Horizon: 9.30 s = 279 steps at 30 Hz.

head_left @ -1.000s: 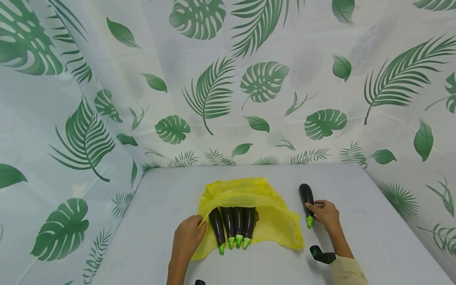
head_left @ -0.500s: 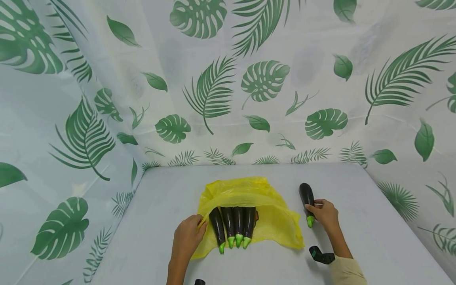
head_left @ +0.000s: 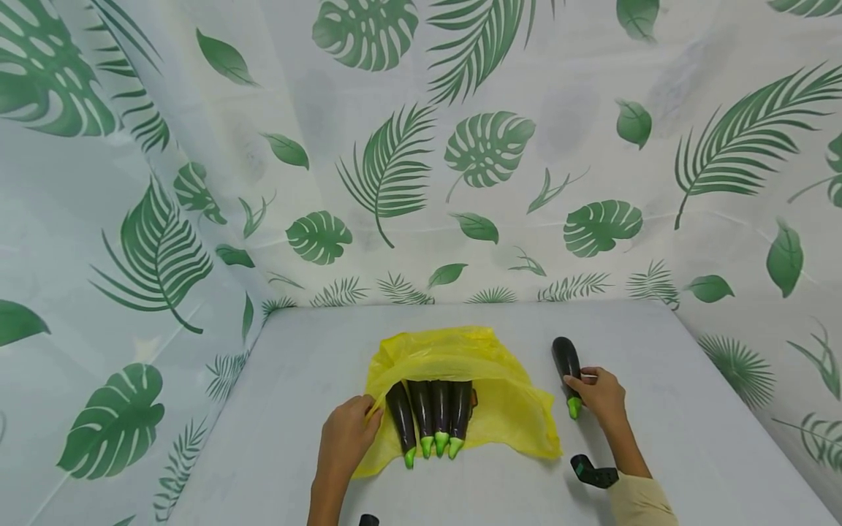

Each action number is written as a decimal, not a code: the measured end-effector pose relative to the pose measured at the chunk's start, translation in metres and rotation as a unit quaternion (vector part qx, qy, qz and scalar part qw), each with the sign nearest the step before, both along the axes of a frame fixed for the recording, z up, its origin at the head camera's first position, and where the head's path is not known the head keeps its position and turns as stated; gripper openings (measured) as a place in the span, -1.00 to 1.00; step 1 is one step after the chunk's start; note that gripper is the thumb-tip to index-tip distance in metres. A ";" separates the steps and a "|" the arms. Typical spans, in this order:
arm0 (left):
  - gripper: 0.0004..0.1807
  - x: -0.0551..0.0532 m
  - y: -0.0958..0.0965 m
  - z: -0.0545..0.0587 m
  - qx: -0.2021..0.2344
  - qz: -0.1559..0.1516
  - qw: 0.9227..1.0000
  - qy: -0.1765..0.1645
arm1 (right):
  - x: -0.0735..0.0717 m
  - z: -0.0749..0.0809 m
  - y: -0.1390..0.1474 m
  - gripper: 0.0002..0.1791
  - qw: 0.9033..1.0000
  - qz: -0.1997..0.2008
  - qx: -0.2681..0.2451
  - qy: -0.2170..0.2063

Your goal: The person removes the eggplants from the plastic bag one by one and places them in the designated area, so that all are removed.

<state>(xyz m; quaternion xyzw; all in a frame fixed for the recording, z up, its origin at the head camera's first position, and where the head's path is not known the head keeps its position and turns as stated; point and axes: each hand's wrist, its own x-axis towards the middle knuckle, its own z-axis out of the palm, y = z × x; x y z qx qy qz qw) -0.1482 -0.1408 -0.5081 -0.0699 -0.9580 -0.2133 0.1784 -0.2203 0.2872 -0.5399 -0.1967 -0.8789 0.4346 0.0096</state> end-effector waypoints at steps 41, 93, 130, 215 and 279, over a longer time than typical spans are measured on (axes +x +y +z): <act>-0.77 0.002 0.003 -0.002 0.012 -0.001 1.000 -0.004 | -0.019 -0.030 0.036 -0.11 0.998 -0.016 0.035 0.050; -0.81 -0.001 0.005 -0.006 0.020 0.006 1.000 -0.017 | 0.057 0.007 -0.149 -0.44 0.973 0.150 -0.175 -0.028; -0.83 -0.001 0.008 -0.006 0.027 0.005 0.999 -0.020 | 0.045 0.001 -0.188 -0.62 0.982 0.159 0.001 0.098; -0.86 -0.002 0.004 -0.008 0.035 0.003 0.999 -0.019 | 0.086 0.096 -0.143 -0.22 0.889 0.335 -0.305 -0.061; -0.85 -0.002 0.003 -0.010 0.022 0.013 1.000 -0.017 | 0.000 0.020 0.056 -0.03 0.991 0.003 -0.125 -0.048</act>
